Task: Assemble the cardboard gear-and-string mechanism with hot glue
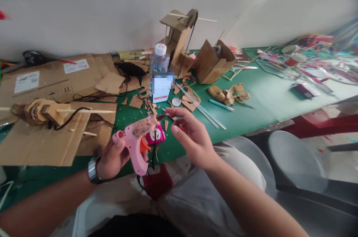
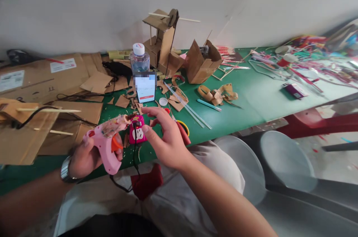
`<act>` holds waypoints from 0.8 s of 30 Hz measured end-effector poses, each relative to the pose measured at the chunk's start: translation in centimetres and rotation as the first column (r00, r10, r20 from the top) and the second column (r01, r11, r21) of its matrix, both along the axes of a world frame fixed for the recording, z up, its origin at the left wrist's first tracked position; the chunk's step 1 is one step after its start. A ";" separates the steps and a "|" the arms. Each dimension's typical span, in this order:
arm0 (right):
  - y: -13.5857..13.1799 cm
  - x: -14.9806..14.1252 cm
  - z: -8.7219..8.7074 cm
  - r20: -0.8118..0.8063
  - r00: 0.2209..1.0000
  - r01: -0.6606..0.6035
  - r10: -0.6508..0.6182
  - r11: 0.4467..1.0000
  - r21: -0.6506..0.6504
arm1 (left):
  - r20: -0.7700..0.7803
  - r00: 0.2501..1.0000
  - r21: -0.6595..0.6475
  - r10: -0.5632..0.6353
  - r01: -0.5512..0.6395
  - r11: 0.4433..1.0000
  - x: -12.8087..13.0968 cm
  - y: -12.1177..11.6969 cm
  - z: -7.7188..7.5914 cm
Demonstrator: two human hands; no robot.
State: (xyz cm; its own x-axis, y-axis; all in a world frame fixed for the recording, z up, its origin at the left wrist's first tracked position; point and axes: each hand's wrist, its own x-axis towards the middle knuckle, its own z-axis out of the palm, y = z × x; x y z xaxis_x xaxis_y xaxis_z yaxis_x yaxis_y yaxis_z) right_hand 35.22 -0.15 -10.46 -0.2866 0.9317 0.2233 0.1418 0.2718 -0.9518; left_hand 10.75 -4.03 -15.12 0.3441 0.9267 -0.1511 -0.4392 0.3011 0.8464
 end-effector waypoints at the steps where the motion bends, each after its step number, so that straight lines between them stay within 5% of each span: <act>1: 0.0 0.0 0.1 -0.004 0.999 -0.037 0.037 0.999 -0.029 | 0.005 1.000 -0.003 0.000 0.000 1.000 0.0 0.0 0.0; 9: 0.5 -0.2 0.5 -0.208 0.965 -0.195 0.157 0.965 -0.177 | 0.069 0.997 -0.073 0.018 -0.013 0.997 0.1 0.0 -1.0; 24: 1.3 0.5 1.8 -0.142 0.986 0.064 -0.092 0.979 -0.192 | 0.121 0.987 -0.037 -0.107 0.112 0.993 -1.2 0.2 -2.3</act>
